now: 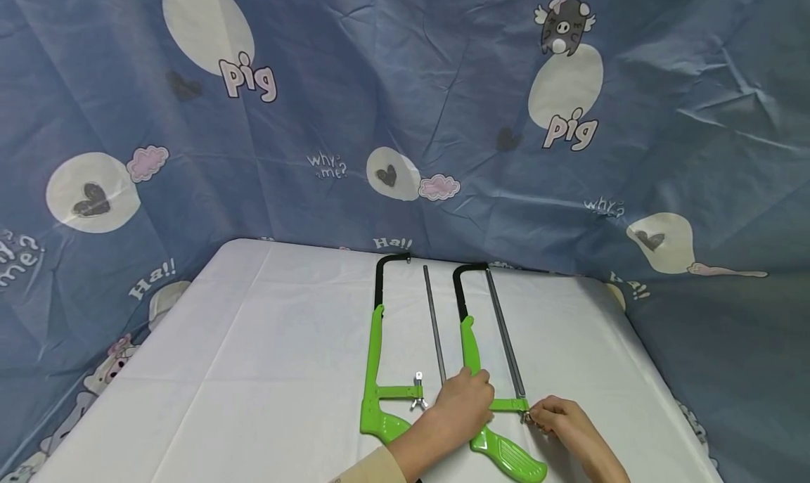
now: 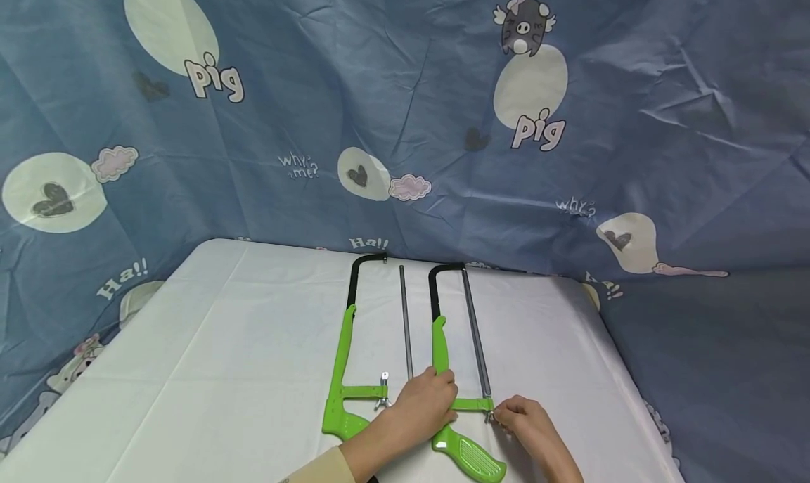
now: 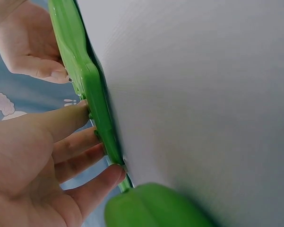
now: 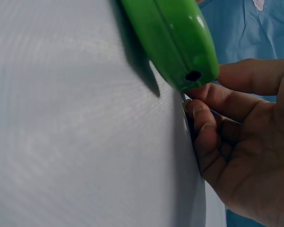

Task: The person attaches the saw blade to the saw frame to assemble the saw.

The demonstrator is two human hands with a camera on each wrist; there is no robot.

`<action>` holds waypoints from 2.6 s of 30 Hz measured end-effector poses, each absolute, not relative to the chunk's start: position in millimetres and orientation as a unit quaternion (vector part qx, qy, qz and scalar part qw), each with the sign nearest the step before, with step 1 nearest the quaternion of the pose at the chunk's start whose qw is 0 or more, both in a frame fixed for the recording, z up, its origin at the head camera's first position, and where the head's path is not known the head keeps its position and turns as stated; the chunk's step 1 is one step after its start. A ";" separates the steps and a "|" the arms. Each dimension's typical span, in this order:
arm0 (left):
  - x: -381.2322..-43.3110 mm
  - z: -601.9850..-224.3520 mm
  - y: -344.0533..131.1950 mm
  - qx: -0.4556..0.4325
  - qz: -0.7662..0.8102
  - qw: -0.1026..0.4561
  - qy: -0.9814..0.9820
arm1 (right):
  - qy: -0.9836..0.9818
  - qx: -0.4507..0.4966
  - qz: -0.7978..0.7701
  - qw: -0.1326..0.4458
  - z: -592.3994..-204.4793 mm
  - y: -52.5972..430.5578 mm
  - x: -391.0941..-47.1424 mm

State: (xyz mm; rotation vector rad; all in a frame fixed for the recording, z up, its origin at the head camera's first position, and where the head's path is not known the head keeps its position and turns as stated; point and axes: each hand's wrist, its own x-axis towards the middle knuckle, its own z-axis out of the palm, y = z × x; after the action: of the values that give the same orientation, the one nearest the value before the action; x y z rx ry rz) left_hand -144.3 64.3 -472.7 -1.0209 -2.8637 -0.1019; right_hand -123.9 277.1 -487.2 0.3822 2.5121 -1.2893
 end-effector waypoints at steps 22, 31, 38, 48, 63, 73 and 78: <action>-143.4 -471.7 64.2 -0.345 -0.026 0.059 -0.936 | 0.873 0.060 -0.452 0.172 -485.5 287.7 -123.1; -143.4 -471.3 64.8 -0.344 -0.028 0.057 -0.937 | 0.884 0.086 -0.436 0.147 -483.6 280.2 -121.9; -143.6 -471.5 64.7 -0.335 -0.030 0.049 -0.940 | 0.923 0.079 -0.366 0.087 -485.2 270.2 -118.1; -142.6 -472.4 62.3 -0.336 -0.035 0.060 -0.939 | 0.971 0.015 -0.240 0.018 -477.0 252.2 -110.5; -143.4 -471.4 62.6 -0.337 -0.039 0.065 -0.938 | 0.990 0.025 -0.141 -0.003 -475.5 238.9 -113.7; -145.7 -473.2 64.3 -0.338 -0.034 0.060 -0.939 | 0.990 0.025 -0.142 -0.005 -474.2 238.6 -115.8; -145.8 -472.9 63.9 -0.341 -0.032 0.065 -0.937 | 0.987 0.039 -0.156 0.009 -472.1 241.9 -115.5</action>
State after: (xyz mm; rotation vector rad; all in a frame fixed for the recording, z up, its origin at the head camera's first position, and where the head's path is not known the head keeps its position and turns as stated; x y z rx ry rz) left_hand -145.8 63.9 -472.9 -1.0296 -2.8273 -0.0973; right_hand -115.5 241.9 -472.1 0.1224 3.0833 -0.4883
